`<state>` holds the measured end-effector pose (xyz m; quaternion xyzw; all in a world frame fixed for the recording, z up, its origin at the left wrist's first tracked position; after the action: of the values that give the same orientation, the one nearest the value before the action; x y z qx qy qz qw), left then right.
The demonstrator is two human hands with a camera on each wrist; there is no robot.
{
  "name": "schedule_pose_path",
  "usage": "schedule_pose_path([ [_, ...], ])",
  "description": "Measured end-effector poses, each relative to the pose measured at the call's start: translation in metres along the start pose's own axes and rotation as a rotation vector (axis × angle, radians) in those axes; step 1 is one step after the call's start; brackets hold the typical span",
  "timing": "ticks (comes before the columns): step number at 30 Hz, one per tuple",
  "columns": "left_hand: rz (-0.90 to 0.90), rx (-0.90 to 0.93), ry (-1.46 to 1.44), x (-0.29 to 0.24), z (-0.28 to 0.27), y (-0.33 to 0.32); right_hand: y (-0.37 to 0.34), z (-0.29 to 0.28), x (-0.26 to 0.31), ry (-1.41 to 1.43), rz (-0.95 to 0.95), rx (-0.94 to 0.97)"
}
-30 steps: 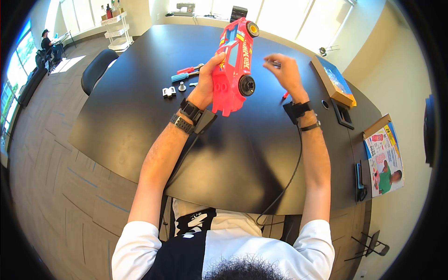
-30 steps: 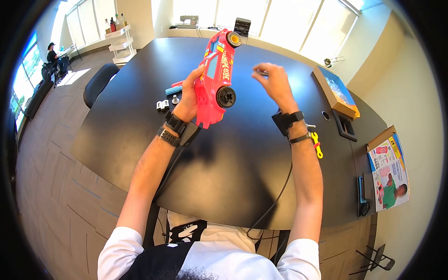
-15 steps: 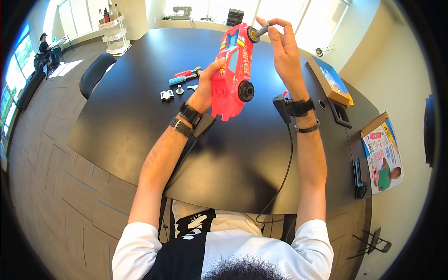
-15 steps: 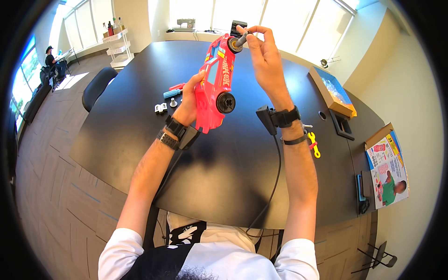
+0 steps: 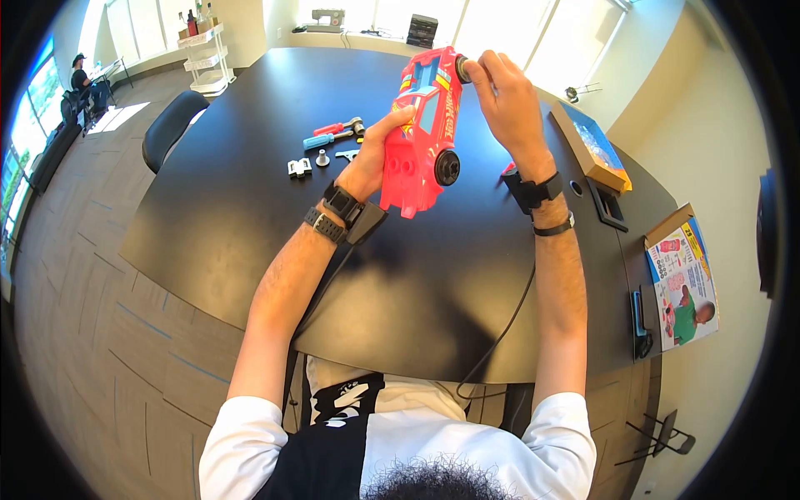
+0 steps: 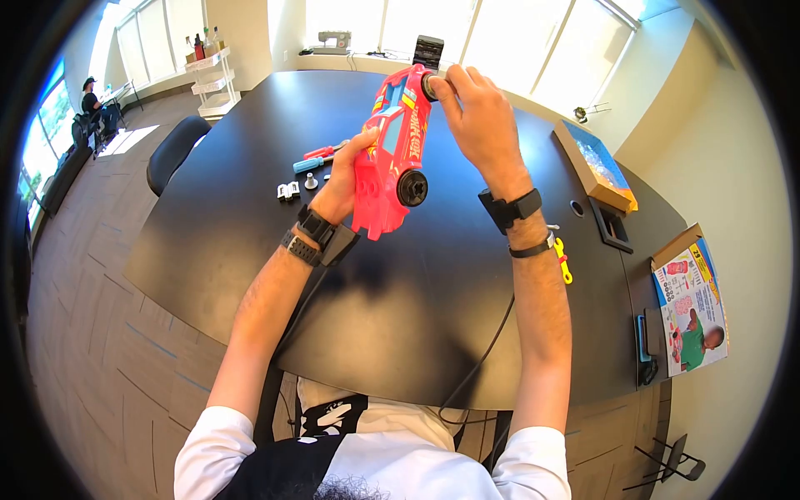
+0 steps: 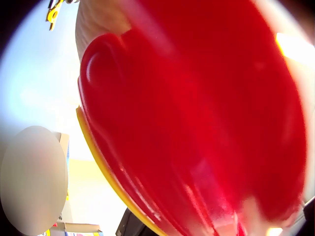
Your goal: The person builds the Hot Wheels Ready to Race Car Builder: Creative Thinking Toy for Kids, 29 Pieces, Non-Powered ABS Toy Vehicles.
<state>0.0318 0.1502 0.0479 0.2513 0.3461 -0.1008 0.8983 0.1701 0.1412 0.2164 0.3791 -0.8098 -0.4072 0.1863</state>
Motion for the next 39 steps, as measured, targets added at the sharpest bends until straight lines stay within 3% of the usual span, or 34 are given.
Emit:
schedule_pose_path([
  [2,-0.03,-0.002,-0.008,0.004,-0.001,0.0,-0.004,0.015,-0.027,0.008,0.301,0.273],
  [6,-0.053,0.013,-0.013,0.006,0.0,0.001,-0.006,0.001,-0.026,0.086,0.265,0.091],
  [8,-0.039,0.004,-0.007,0.005,0.001,0.0,-0.006,-0.005,-0.008,0.252,0.076,-0.025],
  [9,-0.027,-0.003,0.0,0.003,0.001,-0.001,-0.007,-0.008,-0.013,0.25,0.08,-0.026],
  [11,-0.016,-0.004,0.033,-0.001,0.008,-0.003,-0.016,0.028,-0.039,0.165,0.308,0.426],
  [12,0.001,-0.008,0.068,-0.005,0.009,-0.004,-0.017,0.029,-0.037,0.164,0.307,0.424],
  [14,-0.009,-0.011,0.057,-0.004,0.007,-0.003,-0.01,0.001,-0.016,0.201,0.206,0.129],
  [18,-0.042,0.022,0.012,0.003,0.004,-0.001,-0.007,0.006,-0.022,0.178,0.161,0.209],
  [20,-0.05,0.013,0.02,0.004,0.004,-0.002,-0.011,0.018,-0.037,0.185,0.3,0.37],
  [21,-0.055,0.002,0.027,0.003,0.003,-0.002,-0.012,0.02,-0.034,0.184,0.298,0.37],
  [23,-0.06,0.009,0.027,0.003,0.004,-0.002,-0.006,-0.009,-0.006,0.287,0.145,0.038],
  [24,-0.07,0.017,0.029,0.004,0.005,-0.003,-0.005,-0.009,-0.011,0.288,0.144,0.04],
  [26,-0.071,0.026,0.033,0.006,0.002,-0.001,-0.007,0.013,-0.028,0.158,0.23,0.321],
  [29,-0.061,0.039,0.042,0.006,0.002,0.002,-0.007,-0.002,-0.019,0.21,0.195,0.145],
  [33,-0.073,0.026,0.044,0.006,0.002,-0.001,-0.007,-0.003,-0.018,0.208,0.154,0.145],
  [35,-0.068,0.02,0.052,0.005,0.002,-0.002,-0.015,0.018,-0.036,0.211,0.31,0.381],
  [36,-0.057,0.013,0.06,0.003,0.002,-0.001,-0.015,0.02,-0.034,0.209,0.31,0.379],
  [38,-0.058,0.012,0.058,0.004,0.003,-0.001,-0.009,0.0,-0.01,0.232,0.115,0.103],
  [39,-0.06,0.008,0.055,0.004,0.003,-0.001,-0.008,0.0,-0.011,0.232,0.116,0.103],
])
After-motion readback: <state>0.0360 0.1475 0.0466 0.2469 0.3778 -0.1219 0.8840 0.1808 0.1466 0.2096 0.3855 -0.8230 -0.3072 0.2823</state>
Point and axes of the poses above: each hand's wrist, its own y-axis towards the middle knuckle, its own z-axis out of the palm, x = y × z, the point moved 10 cm from there along y, towards the middle knuckle, and after that the axes turned 5 degrees about x, right-handed, at the moved point
